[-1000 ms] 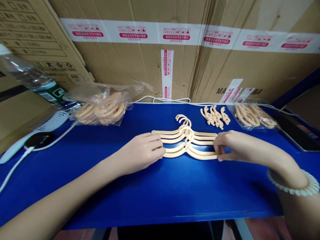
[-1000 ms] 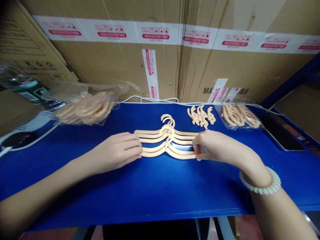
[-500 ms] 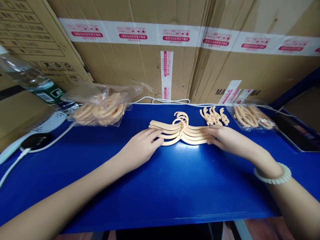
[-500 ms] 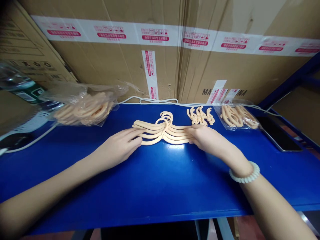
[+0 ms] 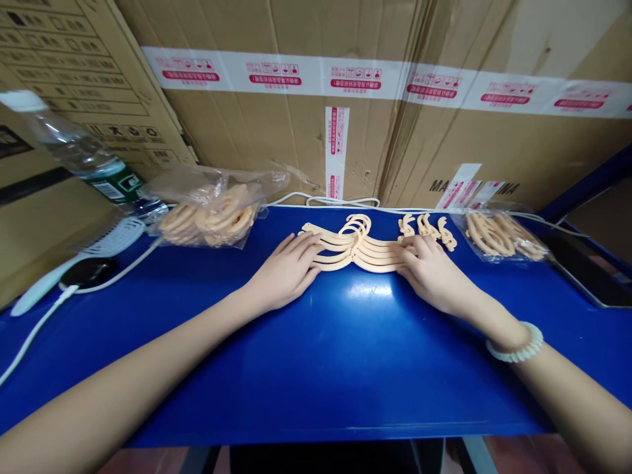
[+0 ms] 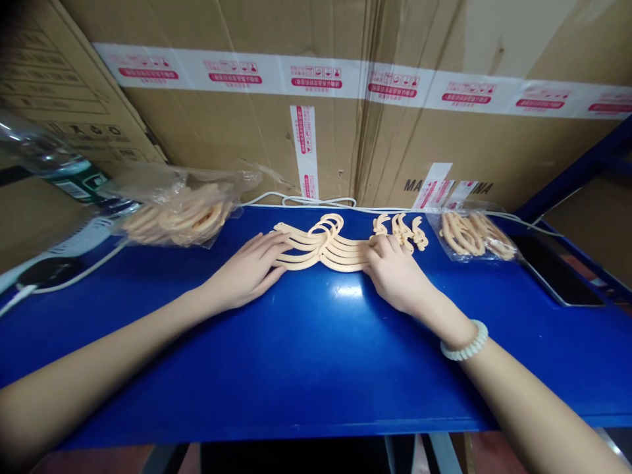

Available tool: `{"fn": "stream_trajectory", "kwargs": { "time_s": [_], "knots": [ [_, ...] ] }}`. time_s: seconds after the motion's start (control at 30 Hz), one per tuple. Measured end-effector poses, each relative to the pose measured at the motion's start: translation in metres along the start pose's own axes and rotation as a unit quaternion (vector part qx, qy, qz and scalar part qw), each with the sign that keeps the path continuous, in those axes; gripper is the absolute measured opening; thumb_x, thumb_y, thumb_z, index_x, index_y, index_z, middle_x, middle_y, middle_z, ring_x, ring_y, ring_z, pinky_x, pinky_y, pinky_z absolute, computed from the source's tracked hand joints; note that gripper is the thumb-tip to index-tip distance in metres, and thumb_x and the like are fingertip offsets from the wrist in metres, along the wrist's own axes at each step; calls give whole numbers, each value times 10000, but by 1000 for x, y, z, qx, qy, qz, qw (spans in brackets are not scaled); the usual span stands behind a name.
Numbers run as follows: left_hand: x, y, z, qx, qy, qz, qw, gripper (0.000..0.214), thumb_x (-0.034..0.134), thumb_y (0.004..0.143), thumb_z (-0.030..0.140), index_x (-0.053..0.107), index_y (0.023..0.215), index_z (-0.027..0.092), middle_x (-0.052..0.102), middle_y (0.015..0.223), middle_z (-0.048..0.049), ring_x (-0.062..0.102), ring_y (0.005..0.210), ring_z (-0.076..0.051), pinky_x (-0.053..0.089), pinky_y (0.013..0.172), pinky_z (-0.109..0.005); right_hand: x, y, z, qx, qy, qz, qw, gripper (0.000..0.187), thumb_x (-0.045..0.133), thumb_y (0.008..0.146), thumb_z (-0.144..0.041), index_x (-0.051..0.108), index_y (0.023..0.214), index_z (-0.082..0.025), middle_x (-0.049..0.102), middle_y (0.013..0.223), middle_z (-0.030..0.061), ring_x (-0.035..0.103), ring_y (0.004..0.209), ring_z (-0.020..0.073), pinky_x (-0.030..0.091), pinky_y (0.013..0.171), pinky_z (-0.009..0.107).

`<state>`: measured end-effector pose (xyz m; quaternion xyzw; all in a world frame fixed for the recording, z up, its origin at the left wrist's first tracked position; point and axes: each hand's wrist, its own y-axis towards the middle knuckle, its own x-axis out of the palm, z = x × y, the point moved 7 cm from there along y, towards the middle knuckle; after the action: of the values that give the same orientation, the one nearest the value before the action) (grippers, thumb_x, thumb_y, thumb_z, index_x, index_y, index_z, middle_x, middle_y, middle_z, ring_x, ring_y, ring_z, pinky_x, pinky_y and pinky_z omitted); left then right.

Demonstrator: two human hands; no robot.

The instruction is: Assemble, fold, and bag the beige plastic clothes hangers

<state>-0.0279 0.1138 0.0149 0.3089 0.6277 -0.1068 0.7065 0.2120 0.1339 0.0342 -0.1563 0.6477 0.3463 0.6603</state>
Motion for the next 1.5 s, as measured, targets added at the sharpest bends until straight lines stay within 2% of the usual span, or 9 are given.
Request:
{"fn": "stream_trajectory", "kwargs": {
  "time_s": [0.13, 0.23, 0.53, 0.7, 0.83, 1.0, 1.17, 1.33, 1.5],
  "knots": [
    [17, 6, -4, -21, -8, -79, 997, 622, 331, 1039, 452, 279, 1552, 104, 232, 1648, -141, 174, 1542, -284, 177, 1244, -570, 15, -1, -13, 6, 11, -24, 1000, 625, 344, 1043, -416, 357, 1500, 11, 388, 1523, 287, 326, 1451, 376, 326, 1169, 550],
    [23, 5, -7, -24, -11, -110, 994, 634, 292, 1043, 459, 229, 1577, 123, 196, 1659, -115, 166, 1543, -287, 152, 1239, -590, 26, 0, -17, 25, 25, -40, 999, 686, 318, 1042, -475, 306, 1532, 5, 323, 1566, 291, 271, 1486, 380, 288, 1191, 565],
    [6, -16, -1, -57, 18, -55, 997, 606, 345, 1032, 464, 379, 1501, 83, 406, 1556, -214, 329, 1472, -368, 262, 1168, -643, 27, 5, -34, -18, 79, -21, 996, 595, 309, 1040, -346, 345, 1511, 15, 350, 1549, 295, 291, 1478, 379, 318, 1188, 580],
    [12, -2, -18, -50, -3, -117, 992, 927, 436, 929, 675, 171, 1586, 76, 160, 1650, -210, 129, 1535, -386, 115, 1207, -645, 27, 19, -43, -50, 77, -19, 996, 586, 297, 1040, -330, 364, 1487, 43, 370, 1529, 314, 323, 1461, 391, 341, 1176, 570],
    [19, 18, -37, -27, -24, -146, 989, 1072, 451, 861, 773, 47, 1607, 117, 80, 1666, -174, 53, 1545, -375, 80, 1225, -595, 31, 40, -36, -36, 83, -17, 996, 605, 337, 1036, -391, 403, 1461, 35, 414, 1501, 304, 363, 1441, 384, 336, 1186, 535],
    [22, 39, -47, -15, -16, -145, 989, 948, 422, 895, 753, 230, 1580, 126, 223, 1639, -208, 191, 1520, -387, 137, 1213, -580, 40, 58, -15, -10, 81, -8, 997, 616, 342, 1023, -403, 397, 1467, 19, 408, 1495, 314, 384, 1422, 403, 352, 1161, 574],
    [20, 56, -28, 3, -3, -83, 997, 717, 386, 973, 631, 383, 1509, 155, 445, 1516, -191, 418, 1399, -360, 261, 1171, -544, 43, 48, 4, 9, 72, 1, 997, 587, 317, 1020, -362, 409, 1466, 8, 432, 1470, 308, 416, 1400, 390, 383, 1143, 558],
    [30, 73, -11, 3, 3, -69, 998, 658, 322, 1012, 556, 381, 1511, 131, 450, 1513, -207, 422, 1400, -361, 287, 1147, -528, 37, 38, 23, 41, 57, -6, 998, 573, 333, 1011, -349, 420, 1465, -11, 459, 1452, 296, 438, 1385, 378, 385, 1133, 563],
    [33, 93, -9, 8, -1, -68, 998, 708, 301, 995, 619, 405, 1496, 130, 458, 1518, -196, 411, 1407, -358, 279, 1150, -525, 37, 40, 39, 76, 54, -14, 996, 587, 353, 986, -360, 454, 1446, -9, 463, 1475, 279, 331, 1456, 387, 304, 1180, 570]
  ]
}}
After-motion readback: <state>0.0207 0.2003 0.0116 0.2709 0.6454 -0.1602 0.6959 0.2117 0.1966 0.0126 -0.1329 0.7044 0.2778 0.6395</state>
